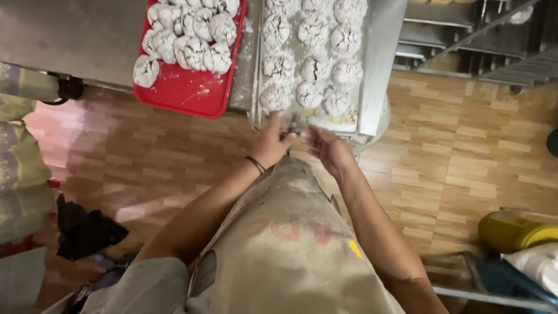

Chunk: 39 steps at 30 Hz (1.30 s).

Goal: Transferring powdered pastries from a baking sheet to a red plastic tray and organizing them in rows.

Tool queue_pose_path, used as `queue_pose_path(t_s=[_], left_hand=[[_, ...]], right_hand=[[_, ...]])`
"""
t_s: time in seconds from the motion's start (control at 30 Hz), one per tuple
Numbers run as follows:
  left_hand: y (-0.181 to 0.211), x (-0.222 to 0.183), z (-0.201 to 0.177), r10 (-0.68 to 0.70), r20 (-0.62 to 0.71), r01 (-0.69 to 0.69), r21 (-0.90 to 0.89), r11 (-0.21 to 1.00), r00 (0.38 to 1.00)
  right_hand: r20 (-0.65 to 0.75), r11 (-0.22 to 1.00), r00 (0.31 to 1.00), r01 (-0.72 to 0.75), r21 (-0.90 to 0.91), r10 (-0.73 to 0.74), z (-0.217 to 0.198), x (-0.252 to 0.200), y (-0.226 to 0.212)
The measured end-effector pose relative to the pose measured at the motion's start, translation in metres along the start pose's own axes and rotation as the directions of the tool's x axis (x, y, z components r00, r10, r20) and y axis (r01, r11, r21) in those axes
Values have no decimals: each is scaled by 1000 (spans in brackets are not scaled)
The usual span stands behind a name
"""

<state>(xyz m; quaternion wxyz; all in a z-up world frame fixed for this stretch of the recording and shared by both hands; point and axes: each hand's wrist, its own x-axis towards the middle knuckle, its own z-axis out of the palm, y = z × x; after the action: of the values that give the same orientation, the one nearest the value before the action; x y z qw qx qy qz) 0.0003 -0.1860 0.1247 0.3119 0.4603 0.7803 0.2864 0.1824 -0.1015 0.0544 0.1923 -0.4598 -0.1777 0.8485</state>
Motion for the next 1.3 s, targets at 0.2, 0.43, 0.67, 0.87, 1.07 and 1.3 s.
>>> queue_pose_path(t_s=[0.2,0.43,0.67,0.87,1.07,1.3], left_hand=[[18,-6,19,160,183,-140,-117,983,970],[-92,68,-12,34,193,-45,51,998,981],[-161,118,-41,44,366,-187,365,912,929],[-164,129,-23,99,417,-289,424,858,904],[-162,132,-34,75,465,-315,464,828,882],[-153,138,-31,23,513,-322,502,803,858]], right_hand=[[-19,887,931,341,-312,-365,26,-31,4],[-187,743,883,229,-628,-431,-44,-38,34],[-471,598,798,-180,-781,-375,-54,-45,145],[-539,507,731,-304,-806,-418,9,22,149],[-548,479,730,-340,-809,-409,27,20,140],[-568,461,724,-380,-802,-391,44,12,152]])
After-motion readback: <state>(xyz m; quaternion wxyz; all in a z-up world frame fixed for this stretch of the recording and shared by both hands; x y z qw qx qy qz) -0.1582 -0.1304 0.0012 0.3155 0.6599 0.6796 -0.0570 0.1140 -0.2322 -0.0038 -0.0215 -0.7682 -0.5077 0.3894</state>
